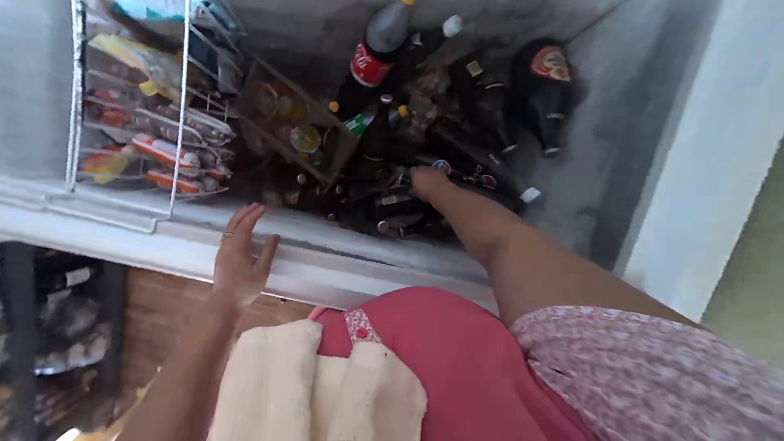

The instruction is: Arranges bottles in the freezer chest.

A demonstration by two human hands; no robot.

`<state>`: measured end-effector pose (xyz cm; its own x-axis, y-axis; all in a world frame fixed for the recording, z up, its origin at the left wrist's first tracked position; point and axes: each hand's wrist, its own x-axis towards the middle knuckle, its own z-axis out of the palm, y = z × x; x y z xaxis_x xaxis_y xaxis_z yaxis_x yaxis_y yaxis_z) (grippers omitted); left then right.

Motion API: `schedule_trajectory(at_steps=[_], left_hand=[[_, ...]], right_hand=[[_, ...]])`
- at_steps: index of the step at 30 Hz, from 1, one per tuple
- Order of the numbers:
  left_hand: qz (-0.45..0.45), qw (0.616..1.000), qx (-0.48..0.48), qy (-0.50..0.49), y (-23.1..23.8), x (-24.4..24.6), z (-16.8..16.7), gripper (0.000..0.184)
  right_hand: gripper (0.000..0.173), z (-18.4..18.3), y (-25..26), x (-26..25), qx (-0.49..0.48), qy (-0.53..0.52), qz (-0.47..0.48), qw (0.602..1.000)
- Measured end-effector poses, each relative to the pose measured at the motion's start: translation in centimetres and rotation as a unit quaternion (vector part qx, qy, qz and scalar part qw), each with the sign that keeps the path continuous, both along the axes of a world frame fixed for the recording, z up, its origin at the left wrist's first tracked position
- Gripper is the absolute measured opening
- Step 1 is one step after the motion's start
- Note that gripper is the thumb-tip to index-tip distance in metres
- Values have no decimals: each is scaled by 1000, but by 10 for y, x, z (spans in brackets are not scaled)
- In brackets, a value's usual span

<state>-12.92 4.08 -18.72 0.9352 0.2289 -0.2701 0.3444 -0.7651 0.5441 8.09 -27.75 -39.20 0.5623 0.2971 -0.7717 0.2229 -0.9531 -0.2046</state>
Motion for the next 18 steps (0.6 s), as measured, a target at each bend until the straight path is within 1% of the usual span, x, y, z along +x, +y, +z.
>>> schedule_trajectory(at_steps=[2, 3, 6, 8, 10, 12, 15, 17, 18], left_hand=[[29, 996, 32, -77, -2, -19, -13, 47], [21, 993, 43, -108, -3, -20, -18, 44], [-15, 992, 69, -106, -5, -16, -23, 42], [-16, 992, 69, -105, -6, -14, -24, 39], [-23, 992, 73, -98, -7, -11, -24, 38], [-27, 993, 84, -81, -9, -9, -22, 38], [-22, 994, 93, -54, -11, -6, -21, 38], [-15, 994, 95, -43, -11, -5, -21, 38], [-14, 995, 95, -38, -11, -4, -21, 38]], right_hand=[[53, 2, 7, -1, -7, 7, 29, 1000], [51, 6, 9, -2, -13, 13, 43, 999], [40, 22, 5, -12, -36, 39, 74, 996], [36, 33, -3, -19, -31, 49, 100, 993], [33, 42, -13, -21, -14, 52, 107, 993], [30, 61, -20, -15, 31, 36, 66, 997], [27, 107, -26, 2, 115, 1, -39, 993], [26, 139, -28, 10, 171, -18, -107, 979], [25, 152, -29, 12, 208, -36, -146, 966]])
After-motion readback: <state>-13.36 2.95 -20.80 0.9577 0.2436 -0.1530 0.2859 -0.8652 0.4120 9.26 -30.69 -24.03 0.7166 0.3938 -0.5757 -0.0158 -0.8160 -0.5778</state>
